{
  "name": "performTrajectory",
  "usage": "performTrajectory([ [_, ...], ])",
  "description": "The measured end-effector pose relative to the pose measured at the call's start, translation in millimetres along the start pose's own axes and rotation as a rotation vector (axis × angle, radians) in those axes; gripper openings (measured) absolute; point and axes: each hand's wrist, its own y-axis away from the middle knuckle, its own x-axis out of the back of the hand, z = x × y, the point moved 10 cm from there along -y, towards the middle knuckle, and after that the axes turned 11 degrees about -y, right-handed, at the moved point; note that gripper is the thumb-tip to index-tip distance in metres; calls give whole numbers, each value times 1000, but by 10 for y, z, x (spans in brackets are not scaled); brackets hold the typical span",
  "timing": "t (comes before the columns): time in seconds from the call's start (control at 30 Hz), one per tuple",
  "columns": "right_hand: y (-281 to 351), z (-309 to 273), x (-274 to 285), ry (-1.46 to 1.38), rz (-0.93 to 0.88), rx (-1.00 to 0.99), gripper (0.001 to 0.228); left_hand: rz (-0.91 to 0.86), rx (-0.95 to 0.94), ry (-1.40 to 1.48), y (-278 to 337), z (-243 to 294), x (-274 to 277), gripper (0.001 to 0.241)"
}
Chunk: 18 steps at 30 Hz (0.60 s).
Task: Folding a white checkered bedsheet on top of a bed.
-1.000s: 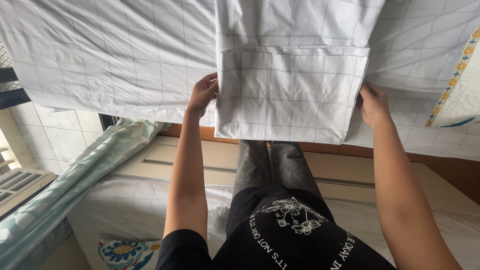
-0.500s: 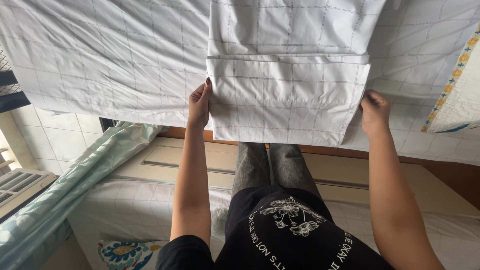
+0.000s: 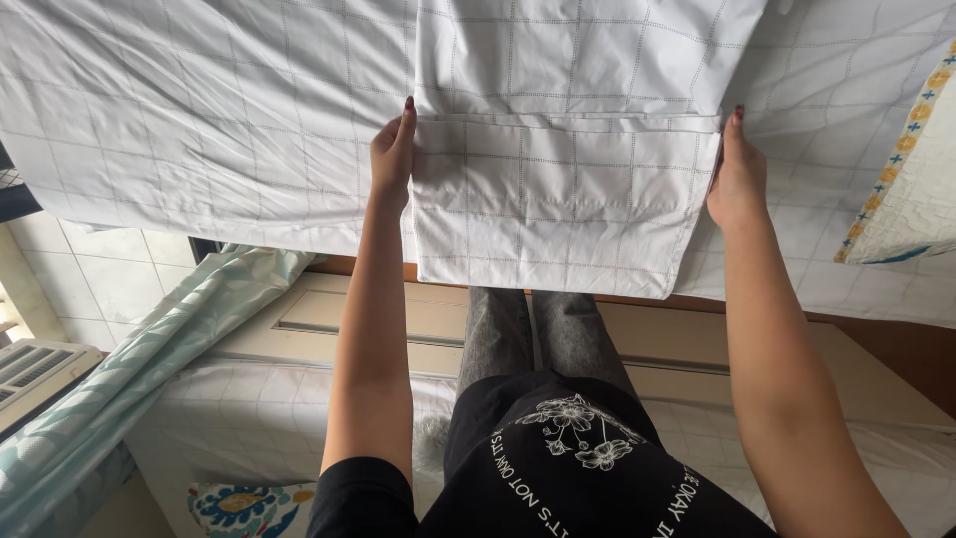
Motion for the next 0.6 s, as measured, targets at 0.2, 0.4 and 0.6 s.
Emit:
performTrajectory([
  [0.2,-364,-74,133,331,177,48,39,186,-129,-127,-251,262,-5,36],
  [0.4,-456,-307,278,178,165,296,32,370,-230,-64,-196,350,122,28],
  [0.6,-453,-289,298,255,237,331,33,413,-244,-151,-226,395,161,32],
])
